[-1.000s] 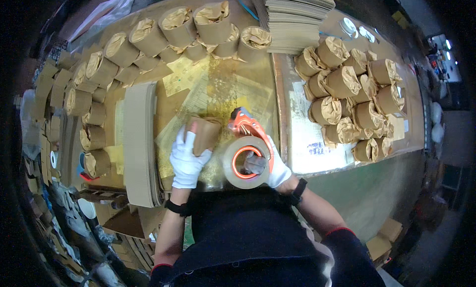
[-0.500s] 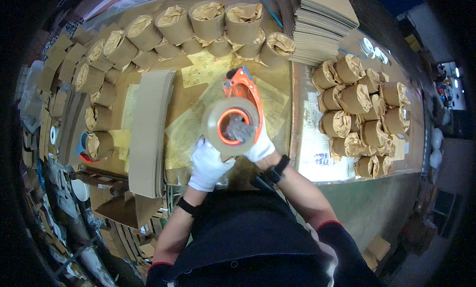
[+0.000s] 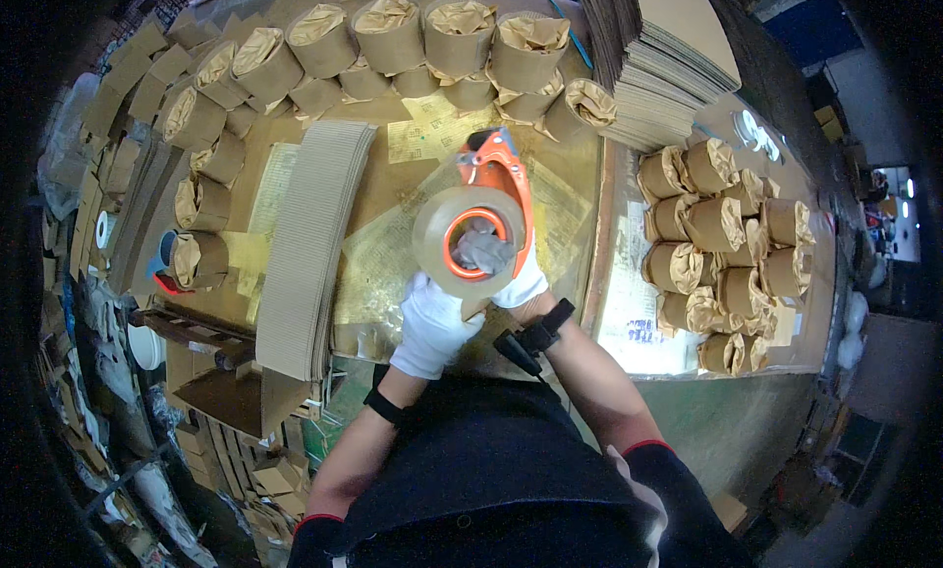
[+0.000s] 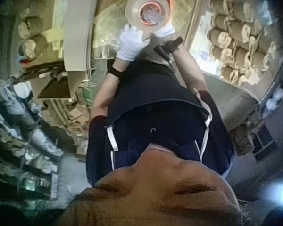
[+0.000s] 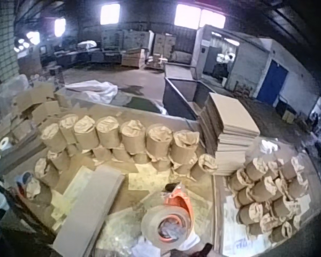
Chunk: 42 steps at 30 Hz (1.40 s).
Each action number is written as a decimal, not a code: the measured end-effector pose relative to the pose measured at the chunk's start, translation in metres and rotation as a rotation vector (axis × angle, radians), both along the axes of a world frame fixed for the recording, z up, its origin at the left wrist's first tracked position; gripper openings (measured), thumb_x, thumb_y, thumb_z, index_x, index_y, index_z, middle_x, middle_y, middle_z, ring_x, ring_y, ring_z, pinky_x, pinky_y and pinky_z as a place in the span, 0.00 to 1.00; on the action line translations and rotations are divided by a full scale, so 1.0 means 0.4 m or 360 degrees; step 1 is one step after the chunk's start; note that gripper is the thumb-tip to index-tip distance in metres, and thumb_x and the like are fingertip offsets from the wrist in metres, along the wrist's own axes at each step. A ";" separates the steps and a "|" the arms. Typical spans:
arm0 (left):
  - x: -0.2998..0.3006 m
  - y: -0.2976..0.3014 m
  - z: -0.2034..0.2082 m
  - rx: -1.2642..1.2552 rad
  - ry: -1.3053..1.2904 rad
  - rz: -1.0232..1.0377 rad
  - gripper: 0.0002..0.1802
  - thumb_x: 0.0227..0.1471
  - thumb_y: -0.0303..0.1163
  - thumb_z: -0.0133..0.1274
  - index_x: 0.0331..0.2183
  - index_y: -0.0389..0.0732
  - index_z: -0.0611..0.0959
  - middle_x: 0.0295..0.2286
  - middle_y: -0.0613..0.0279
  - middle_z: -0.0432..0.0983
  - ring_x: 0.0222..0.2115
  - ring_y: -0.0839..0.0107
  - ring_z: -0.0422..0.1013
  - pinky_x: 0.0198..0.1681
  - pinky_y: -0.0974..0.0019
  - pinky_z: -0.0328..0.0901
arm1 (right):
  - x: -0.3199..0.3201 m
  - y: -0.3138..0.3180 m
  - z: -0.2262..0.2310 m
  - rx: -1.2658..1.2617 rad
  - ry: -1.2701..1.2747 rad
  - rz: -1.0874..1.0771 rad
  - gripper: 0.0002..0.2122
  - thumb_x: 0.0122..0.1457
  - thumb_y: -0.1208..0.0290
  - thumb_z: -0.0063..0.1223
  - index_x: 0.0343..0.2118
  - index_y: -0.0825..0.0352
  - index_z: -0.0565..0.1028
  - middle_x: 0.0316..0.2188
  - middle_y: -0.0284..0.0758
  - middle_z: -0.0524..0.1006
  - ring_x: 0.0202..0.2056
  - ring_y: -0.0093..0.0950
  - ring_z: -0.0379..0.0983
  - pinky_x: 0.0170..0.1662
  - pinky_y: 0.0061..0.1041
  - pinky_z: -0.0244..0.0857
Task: Wrapping and taping products with protective cardboard and adhesive tape.
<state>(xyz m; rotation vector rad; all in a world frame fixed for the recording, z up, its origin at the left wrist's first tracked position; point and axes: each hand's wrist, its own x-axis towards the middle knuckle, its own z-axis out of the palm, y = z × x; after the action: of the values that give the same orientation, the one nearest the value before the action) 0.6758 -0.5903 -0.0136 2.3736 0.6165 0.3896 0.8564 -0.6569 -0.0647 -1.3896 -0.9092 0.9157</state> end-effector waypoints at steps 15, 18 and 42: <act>0.071 0.292 0.275 0.0451 -0.0496 0.0198 0.22 0.34 0.34 0.66 0.36 0.45 0.78 0.33 0.60 0.73 0.35 0.56 0.72 0.38 0.57 0.67 | -0.058 0.080 0.156 0.0267 0.1195 -0.0118 0.25 0.67 0.63 0.47 0.64 0.65 0.59 0.58 0.33 0.67 0.57 0.24 0.65 0.61 0.26 0.60; 0.088 0.303 0.269 0.0680 -0.0518 0.0056 0.18 0.34 0.33 0.64 0.33 0.46 0.79 0.31 0.62 0.73 0.34 0.60 0.72 0.38 0.58 0.66 | -0.067 0.084 0.170 0.0334 0.1010 -0.0051 0.25 0.67 0.62 0.47 0.63 0.65 0.59 0.57 0.35 0.68 0.56 0.25 0.66 0.61 0.26 0.60; -0.005 0.053 -0.121 -0.0668 -0.0091 -0.0101 0.41 0.37 0.48 0.67 0.53 0.41 0.74 0.49 0.49 0.73 0.45 0.52 0.74 0.46 0.56 0.71 | -0.037 -0.029 0.129 0.0099 0.1410 -0.0019 0.21 0.65 0.56 0.50 0.55 0.66 0.69 0.49 0.36 0.75 0.47 0.27 0.74 0.53 0.27 0.69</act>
<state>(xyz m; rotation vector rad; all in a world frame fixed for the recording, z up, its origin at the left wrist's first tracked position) 0.6739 -0.5691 -0.0619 1.9692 0.5349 0.2682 0.8415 -0.6686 -0.0130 -0.7847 -0.2442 1.3165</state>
